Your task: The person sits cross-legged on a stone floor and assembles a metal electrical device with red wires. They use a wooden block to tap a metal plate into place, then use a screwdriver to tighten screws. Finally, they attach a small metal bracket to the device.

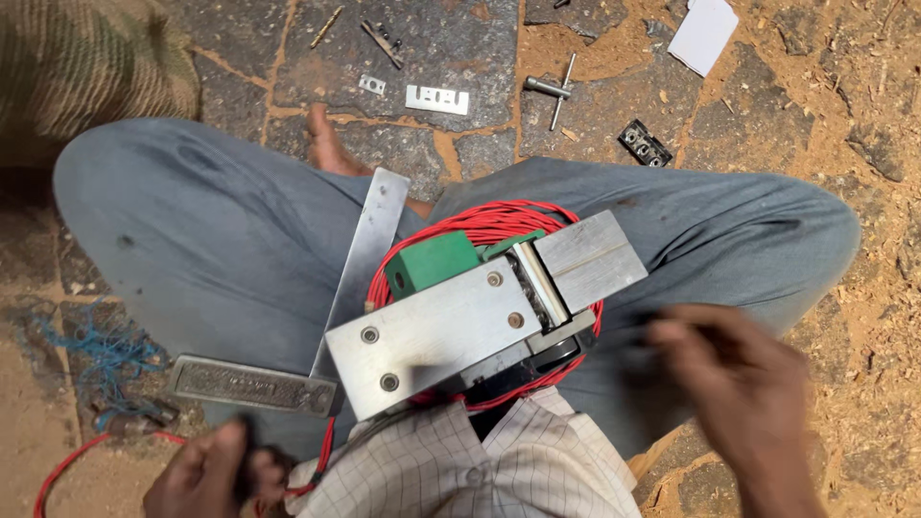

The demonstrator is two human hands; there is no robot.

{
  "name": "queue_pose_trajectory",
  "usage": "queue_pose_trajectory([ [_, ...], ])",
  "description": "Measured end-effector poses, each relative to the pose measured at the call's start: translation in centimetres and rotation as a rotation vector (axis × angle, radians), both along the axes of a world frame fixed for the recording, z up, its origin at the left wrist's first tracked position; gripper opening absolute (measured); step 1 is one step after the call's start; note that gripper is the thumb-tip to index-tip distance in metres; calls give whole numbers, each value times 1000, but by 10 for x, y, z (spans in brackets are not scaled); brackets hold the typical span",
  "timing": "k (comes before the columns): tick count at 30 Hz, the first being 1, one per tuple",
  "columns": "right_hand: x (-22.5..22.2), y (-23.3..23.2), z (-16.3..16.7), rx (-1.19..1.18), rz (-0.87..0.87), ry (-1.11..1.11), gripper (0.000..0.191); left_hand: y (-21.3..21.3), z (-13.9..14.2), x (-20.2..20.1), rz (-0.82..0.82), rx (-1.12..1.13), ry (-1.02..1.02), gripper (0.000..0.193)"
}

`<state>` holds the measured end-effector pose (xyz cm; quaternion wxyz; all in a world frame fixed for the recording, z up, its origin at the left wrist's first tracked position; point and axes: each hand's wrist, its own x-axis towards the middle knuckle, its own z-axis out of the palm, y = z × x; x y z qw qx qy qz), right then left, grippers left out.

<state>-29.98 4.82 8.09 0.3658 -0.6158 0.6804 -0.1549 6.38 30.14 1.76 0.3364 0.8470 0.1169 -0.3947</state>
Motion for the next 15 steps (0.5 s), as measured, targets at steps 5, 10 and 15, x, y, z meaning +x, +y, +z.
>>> queue_pose_trajectory([
  [5,54,-1,9,422,160,32,27,2,-3,-1,-337,193,-398,33],
  [10,57,2,0,478,149,74,30,-22,-1,41,27,-455,-233,27],
  [15,50,8,-12,499,64,-39,33,-3,-2,96,273,-772,-201,28],
])
